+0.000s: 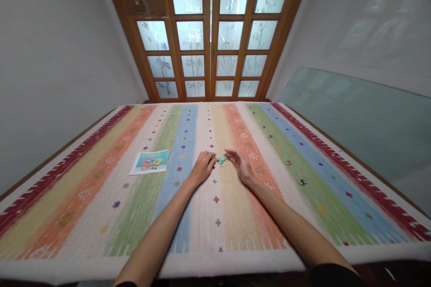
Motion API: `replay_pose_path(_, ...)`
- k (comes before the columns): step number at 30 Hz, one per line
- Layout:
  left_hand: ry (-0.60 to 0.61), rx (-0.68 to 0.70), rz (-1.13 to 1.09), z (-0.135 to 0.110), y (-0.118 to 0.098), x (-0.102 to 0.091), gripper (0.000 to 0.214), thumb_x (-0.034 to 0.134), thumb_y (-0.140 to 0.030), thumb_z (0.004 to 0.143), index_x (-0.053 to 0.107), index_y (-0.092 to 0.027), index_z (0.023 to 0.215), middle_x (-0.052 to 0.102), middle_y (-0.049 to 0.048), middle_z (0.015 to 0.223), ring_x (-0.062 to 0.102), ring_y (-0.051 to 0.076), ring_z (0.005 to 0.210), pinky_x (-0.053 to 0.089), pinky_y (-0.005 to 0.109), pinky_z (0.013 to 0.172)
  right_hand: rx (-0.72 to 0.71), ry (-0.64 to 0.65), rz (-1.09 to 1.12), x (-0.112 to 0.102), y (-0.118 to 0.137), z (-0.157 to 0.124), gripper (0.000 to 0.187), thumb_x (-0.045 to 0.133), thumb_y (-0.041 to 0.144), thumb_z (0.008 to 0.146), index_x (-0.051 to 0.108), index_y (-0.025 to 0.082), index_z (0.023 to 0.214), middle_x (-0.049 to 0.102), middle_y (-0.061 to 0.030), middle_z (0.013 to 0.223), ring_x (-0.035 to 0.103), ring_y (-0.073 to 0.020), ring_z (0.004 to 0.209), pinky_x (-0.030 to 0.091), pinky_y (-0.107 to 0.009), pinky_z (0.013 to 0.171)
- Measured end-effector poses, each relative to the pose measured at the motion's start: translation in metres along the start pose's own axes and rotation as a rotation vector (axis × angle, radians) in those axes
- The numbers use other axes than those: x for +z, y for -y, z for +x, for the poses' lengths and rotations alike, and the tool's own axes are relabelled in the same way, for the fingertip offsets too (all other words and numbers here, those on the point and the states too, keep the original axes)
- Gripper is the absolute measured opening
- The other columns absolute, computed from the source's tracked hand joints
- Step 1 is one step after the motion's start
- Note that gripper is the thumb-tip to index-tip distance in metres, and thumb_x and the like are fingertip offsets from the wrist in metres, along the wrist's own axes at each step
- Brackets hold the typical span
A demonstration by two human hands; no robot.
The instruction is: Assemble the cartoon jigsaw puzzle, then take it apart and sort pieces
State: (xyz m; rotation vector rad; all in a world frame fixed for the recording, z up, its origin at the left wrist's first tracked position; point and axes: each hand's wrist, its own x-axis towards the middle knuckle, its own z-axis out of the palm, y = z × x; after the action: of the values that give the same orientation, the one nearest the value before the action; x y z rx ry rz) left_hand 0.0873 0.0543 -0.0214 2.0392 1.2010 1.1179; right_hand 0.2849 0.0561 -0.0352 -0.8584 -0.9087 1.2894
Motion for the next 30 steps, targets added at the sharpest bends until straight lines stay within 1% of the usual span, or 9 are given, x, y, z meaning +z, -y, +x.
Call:
replay_pose_path(4,-0.11,-0.089,-0.19,0.004,0.005,-0.009,0.031,0.054,-0.04,0.1,0.065,-0.02,0.12,0.071,0.0104,0.118,0.067,0.024,0.108,0.049,0.043,0.103,-0.022,0.0,-0.035,0.001,0.0,-0.001,0.043,0.07,0.065,0.077,0.077,0.022,0.086,0.078,-0.0106,0.107,0.069,-0.0308,0.106,0.048,-0.053,0.107)
replay_pose_path(8,-0.171,-0.214,-0.415,0.008,0.016,-0.019,0.062,0.042,-0.068,0.1,0.062,-0.016,0.127,0.072,0.0163,0.123,0.073,0.025,0.101,0.055,0.042,0.094,-0.055,0.031,-0.224,0.003,0.003,-0.006,0.047,0.063,0.066,0.083,0.076,0.023,0.095,0.077,-0.0099,0.112,0.069,-0.0306,0.109,0.048,-0.053,0.106)
replay_pose_path(11,-0.177,-0.28,-0.537,0.004,0.023,-0.028,0.083,0.037,-0.083,0.092,0.066,-0.011,0.12,0.075,0.0211,0.116,0.073,0.031,0.106,0.055,0.046,0.098,-0.106,0.076,-0.429,0.006,0.007,-0.011,0.041,0.064,0.058,0.086,0.075,0.024,0.106,0.075,-0.0087,0.118,0.065,-0.0297,0.117,0.044,-0.051,0.11)
replay_pose_path(15,-0.185,-0.319,-0.593,-0.008,0.024,-0.036,0.091,0.032,-0.089,0.088,0.066,-0.012,0.122,0.074,0.0203,0.118,0.071,0.033,0.114,0.049,0.051,0.107,-0.178,0.17,-0.594,0.014,0.011,-0.017,0.036,0.061,0.048,0.09,0.074,0.023,0.111,0.073,-0.0095,0.124,0.062,-0.029,0.121,0.04,-0.048,0.113)
replay_pose_path(19,-0.175,-0.311,-0.558,-0.017,0.019,-0.032,0.088,0.02,-0.082,0.095,0.065,-0.013,0.127,0.072,0.0195,0.125,0.068,0.032,0.119,0.049,0.051,0.108,-0.181,0.244,-0.628,0.024,0.009,-0.019,0.033,0.055,0.042,0.093,0.072,0.023,0.114,0.074,-0.0077,0.12,0.064,-0.0268,0.116,0.044,-0.046,0.109)
replay_pose_path(22,-0.145,-0.28,-0.461,-0.019,0.015,-0.03,0.066,0.044,-0.068,0.095,0.063,-0.016,0.131,0.067,0.0179,0.134,0.065,0.031,0.123,0.049,0.05,0.107,-0.216,0.283,-0.656,0.029,0.004,-0.019,0.034,0.06,0.035,0.088,0.071,0.021,0.117,0.074,-0.0091,0.12,0.066,-0.0261,0.111,0.046,-0.046,0.106)
replay_pose_path(25,-0.105,-0.232,-0.307,-0.025,0.01,-0.038,0.055,0.077,-0.045,0.077,0.068,-0.02,0.125,0.066,0.0138,0.135,0.06,0.033,0.127,0.041,0.052,0.115,-0.279,0.313,-0.704,0.031,0.0,-0.019,0.041,0.068,0.028,0.079,0.071,0.021,0.119,0.072,-0.0109,0.121,0.065,-0.0272,0.112,0.046,-0.046,0.105)
replay_pose_path(27,-0.077,-0.199,-0.198,-0.031,0.007,-0.046,0.052,0.085,-0.032,0.064,0.074,-0.022,0.114,0.068,0.0118,0.13,0.057,0.035,0.129,0.034,0.053,0.119,-0.318,0.329,-0.726,0.03,-0.002,-0.018,0.044,0.072,0.025,0.074,0.072,0.021,0.118,0.072,-0.0113,0.122,0.063,-0.0286,0.115,0.045,-0.048,0.107)
replay_pose_path(30,-0.028,-0.161,-0.075,-0.041,0.003,-0.053,0.041,0.083,-0.029,0.064,0.078,-0.024,0.105,0.071,0.0093,0.116,0.06,0.033,0.119,0.038,0.052,0.115,-0.334,0.346,-0.742,0.031,-0.003,-0.016,0.04,0.073,0.024,0.074,0.074,0.023,0.114,0.074,-0.0106,0.118,0.064,-0.0288,0.111,0.047,-0.048,0.104)
